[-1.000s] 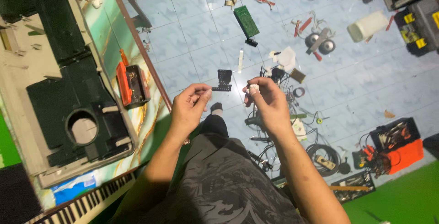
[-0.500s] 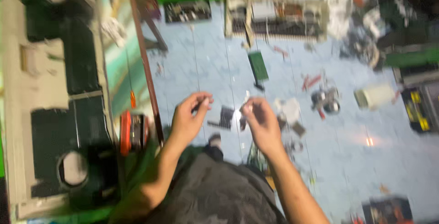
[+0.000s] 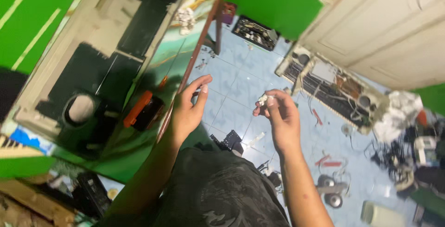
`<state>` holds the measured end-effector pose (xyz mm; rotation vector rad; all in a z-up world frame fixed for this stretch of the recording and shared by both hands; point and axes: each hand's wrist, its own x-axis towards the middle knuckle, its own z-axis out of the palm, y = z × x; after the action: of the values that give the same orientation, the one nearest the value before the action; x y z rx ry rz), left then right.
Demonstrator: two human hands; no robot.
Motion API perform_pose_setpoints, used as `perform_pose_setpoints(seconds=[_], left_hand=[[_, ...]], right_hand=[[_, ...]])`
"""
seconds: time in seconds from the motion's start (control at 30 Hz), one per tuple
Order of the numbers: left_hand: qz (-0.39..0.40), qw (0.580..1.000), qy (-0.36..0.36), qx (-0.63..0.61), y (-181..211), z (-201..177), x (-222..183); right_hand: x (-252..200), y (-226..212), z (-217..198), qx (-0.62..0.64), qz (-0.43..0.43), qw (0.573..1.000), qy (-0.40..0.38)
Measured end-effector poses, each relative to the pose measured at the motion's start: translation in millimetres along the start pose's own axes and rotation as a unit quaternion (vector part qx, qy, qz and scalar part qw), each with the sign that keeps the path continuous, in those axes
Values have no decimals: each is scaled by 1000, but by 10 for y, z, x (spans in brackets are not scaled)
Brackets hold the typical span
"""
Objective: The person manipulates internal components of an electronic keyboard casing, disconnecting small white connectors and handling plastic parts.
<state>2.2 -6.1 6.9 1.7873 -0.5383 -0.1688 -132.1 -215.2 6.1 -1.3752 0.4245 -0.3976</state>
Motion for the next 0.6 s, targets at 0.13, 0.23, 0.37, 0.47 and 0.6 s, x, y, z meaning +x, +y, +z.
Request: perform_pose_setpoints(seconds=[0.13,0.23,0.37,0.47,0.6], left_hand=[[28,994,95,54,-84,4,51],[-4,988,136,76,-223,-41,68],[-51,976,180,111,-430,-201,234],[-29,967,221,122,-622,-366,409],[-41,964,232,119,-820,-704,809]], right_hand=[[454,-76,-19,10,15,997,-75],[721,-77,58,6,24,992,-124],[1179,-10,337,3,21,983,-184],[1510,113,619,-22,17,978,-207],[2030,301,1075,-37,18,970,-239]])
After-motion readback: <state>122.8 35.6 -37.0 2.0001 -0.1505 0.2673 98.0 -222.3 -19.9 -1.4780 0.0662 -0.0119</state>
